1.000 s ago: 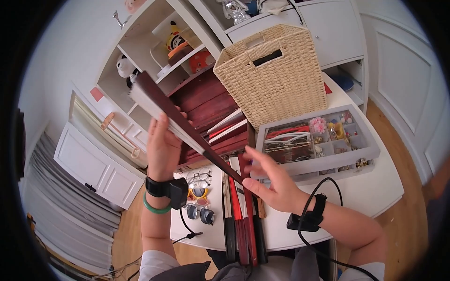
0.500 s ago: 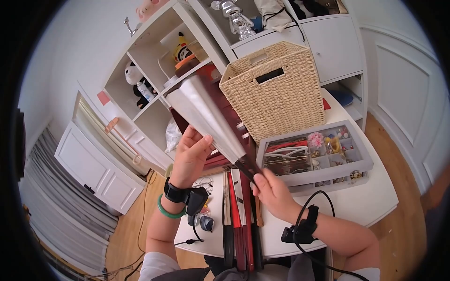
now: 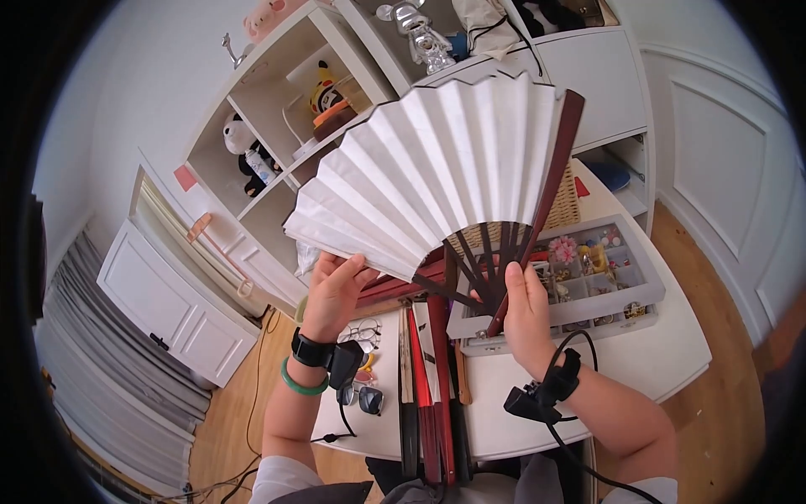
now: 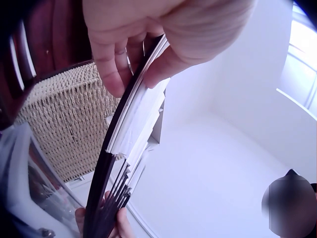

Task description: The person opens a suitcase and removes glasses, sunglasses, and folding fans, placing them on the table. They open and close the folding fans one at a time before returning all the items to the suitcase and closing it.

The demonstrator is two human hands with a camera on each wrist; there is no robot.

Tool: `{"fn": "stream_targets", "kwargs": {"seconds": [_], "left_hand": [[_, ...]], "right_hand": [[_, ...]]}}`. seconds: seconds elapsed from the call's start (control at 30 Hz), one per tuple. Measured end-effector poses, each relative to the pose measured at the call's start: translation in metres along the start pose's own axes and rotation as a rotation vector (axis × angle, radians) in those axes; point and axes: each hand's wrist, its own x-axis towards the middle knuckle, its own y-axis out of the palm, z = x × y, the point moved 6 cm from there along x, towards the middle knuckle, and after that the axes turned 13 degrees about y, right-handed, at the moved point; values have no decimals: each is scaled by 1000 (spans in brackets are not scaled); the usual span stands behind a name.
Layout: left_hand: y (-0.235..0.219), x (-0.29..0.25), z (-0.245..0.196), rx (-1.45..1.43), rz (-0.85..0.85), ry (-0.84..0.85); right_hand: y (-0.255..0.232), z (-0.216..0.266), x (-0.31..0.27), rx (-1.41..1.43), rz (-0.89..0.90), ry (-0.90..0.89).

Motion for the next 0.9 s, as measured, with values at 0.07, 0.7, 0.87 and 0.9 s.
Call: {"fn": "stream_targets", "kwargs": {"seconds": [0.07, 0.7, 0.87, 0.9], "left_hand": [[-3, -2, 0, 2, -10, -10], [98, -29, -59, 46, 278, 259], [82, -19, -35, 151, 186, 141], [78, -19, -26, 139, 156, 64]], "right_hand": [[-5, -2, 3, -44, -2, -27], [-5, -2, 5, 110, 34, 168], [13, 8, -2, 342, 596, 272], [15, 6, -5, 353, 682, 318]]}}
